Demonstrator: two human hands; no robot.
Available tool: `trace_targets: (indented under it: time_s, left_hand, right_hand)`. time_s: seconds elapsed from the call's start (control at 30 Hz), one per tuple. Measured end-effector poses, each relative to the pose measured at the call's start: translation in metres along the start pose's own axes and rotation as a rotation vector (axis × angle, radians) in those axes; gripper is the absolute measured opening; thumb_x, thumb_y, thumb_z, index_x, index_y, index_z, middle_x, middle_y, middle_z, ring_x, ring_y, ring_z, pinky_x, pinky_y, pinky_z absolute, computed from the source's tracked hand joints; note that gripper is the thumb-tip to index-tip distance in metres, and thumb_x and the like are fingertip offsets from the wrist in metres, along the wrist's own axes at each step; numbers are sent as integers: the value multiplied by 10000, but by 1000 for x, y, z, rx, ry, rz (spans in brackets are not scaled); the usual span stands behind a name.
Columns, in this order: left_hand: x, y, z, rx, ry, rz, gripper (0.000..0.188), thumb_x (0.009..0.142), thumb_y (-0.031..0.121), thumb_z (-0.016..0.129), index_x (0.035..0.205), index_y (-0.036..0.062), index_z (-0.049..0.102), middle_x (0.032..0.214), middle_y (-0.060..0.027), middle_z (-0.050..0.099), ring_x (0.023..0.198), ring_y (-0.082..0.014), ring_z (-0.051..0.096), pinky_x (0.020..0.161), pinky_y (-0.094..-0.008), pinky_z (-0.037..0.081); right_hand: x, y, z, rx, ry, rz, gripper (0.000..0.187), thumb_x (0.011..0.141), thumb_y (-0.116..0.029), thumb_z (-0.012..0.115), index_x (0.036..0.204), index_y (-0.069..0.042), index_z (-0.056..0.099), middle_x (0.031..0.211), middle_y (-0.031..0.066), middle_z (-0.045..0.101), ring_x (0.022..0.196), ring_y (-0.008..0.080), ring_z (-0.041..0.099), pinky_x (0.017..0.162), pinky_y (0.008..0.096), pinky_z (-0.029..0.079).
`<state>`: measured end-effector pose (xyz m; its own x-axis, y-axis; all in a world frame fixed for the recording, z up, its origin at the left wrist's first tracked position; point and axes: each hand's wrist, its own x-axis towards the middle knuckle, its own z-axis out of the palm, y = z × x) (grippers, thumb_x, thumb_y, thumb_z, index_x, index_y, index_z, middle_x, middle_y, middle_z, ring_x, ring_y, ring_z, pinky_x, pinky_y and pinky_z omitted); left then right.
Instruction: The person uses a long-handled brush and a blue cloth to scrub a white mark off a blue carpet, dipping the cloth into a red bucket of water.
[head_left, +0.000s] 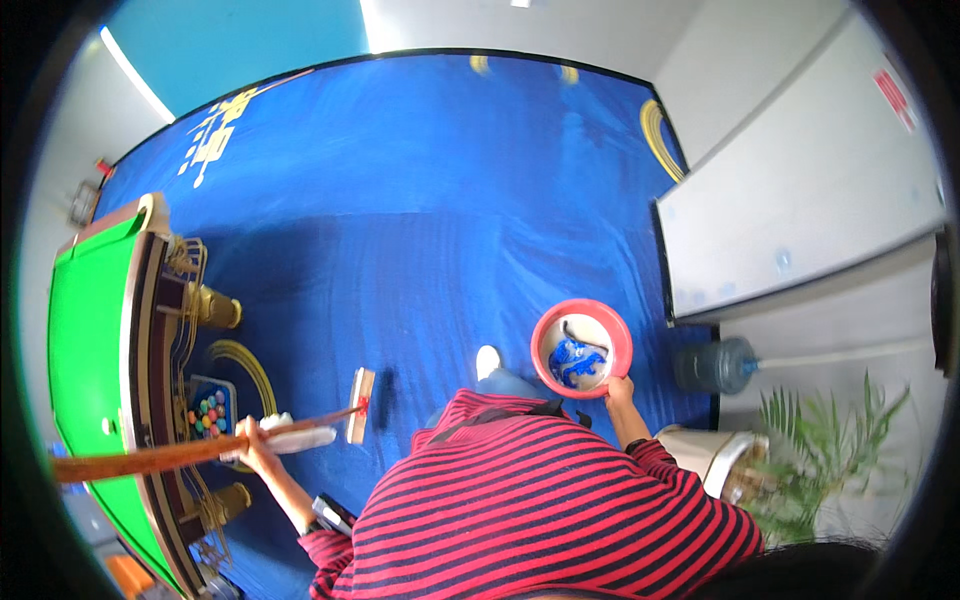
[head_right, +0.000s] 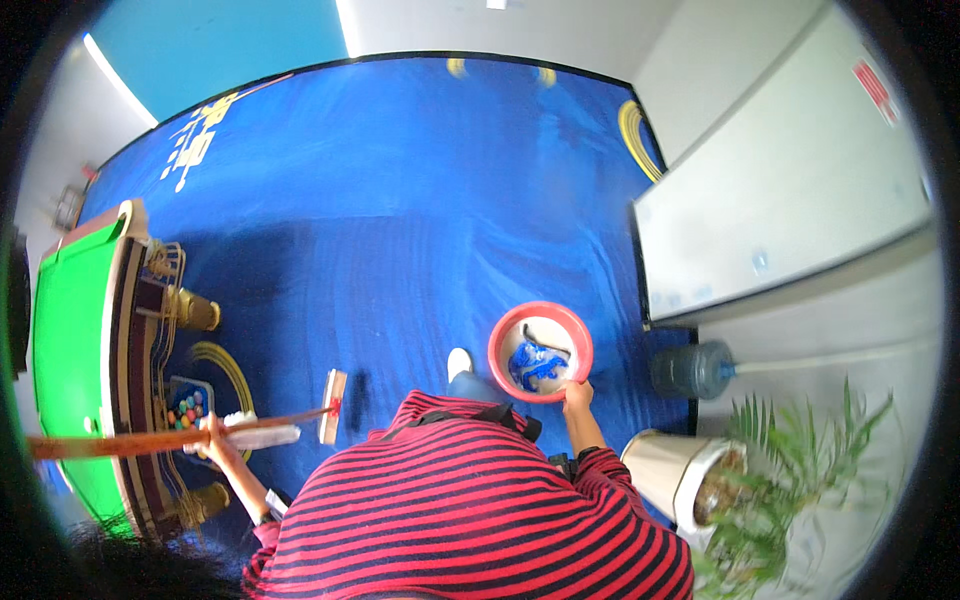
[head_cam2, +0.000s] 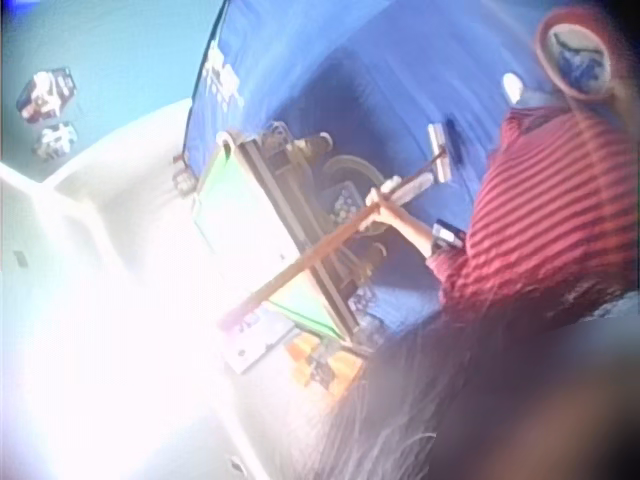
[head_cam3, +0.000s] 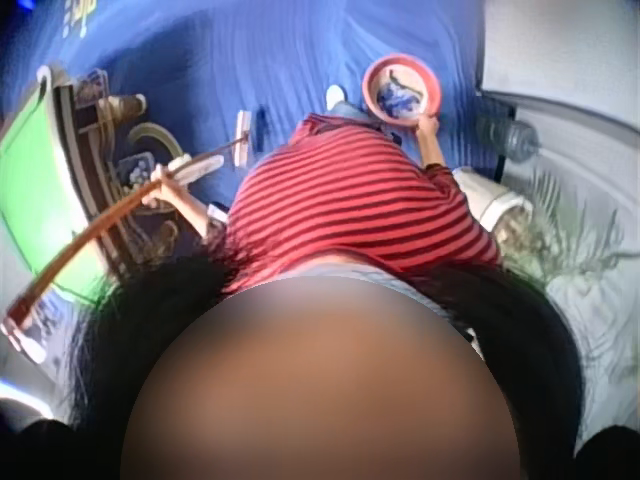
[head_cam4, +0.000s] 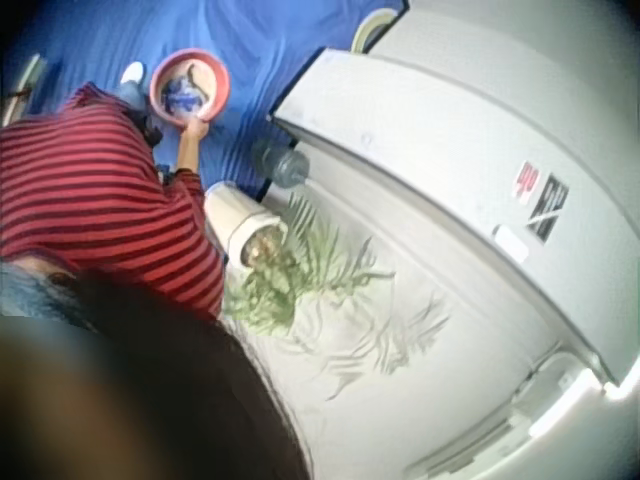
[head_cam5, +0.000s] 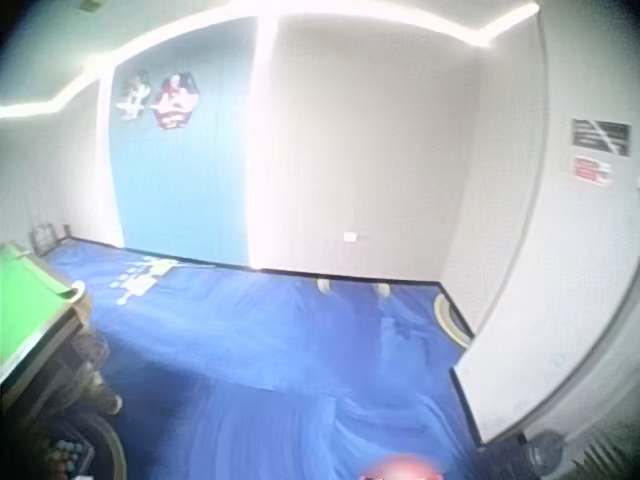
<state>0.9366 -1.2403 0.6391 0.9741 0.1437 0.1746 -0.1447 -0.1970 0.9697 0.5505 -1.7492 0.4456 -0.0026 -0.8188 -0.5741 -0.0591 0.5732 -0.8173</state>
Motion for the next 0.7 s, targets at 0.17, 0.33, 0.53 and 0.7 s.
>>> trace_targets:
  time_s: [0.17,0.33,0.53,0.7]
  left_hand:
    - [45,19,86,-74,-209,-76,282,801,77,560,585,108,382,552,23,375,517,-75,353,532,-220,309]
    - [92,28,181,-173,-365,-175,228,781,90,578,605,83,433,548,-5,440,529,-95,416,549,-238,348]
    - [176,28,275,-225,-483,-225,153,717,158,608,650,62,510,527,-2,474,483,-83,447,482,-228,370]
    - [244,37,318,-369,-693,-322,518,680,278,699,1112,43,535,752,-49,589,574,-86,507,519,-216,414]
  right_hand:
    - [43,-120,117,-482,-250,8,230,627,-18,576,853,-60,578,597,16,521,384,94,412,294,244,270]
    - [72,-215,256,-606,-526,-154,201,651,-66,583,852,-72,588,601,-6,521,424,85,432,342,239,315]
    - [66,-280,430,-643,-807,-144,248,623,-53,568,868,-79,593,597,11,513,404,92,399,326,244,275]
    - [19,-305,574,-668,-1021,-75,299,623,-25,563,918,-66,587,624,16,527,393,93,390,320,240,259]
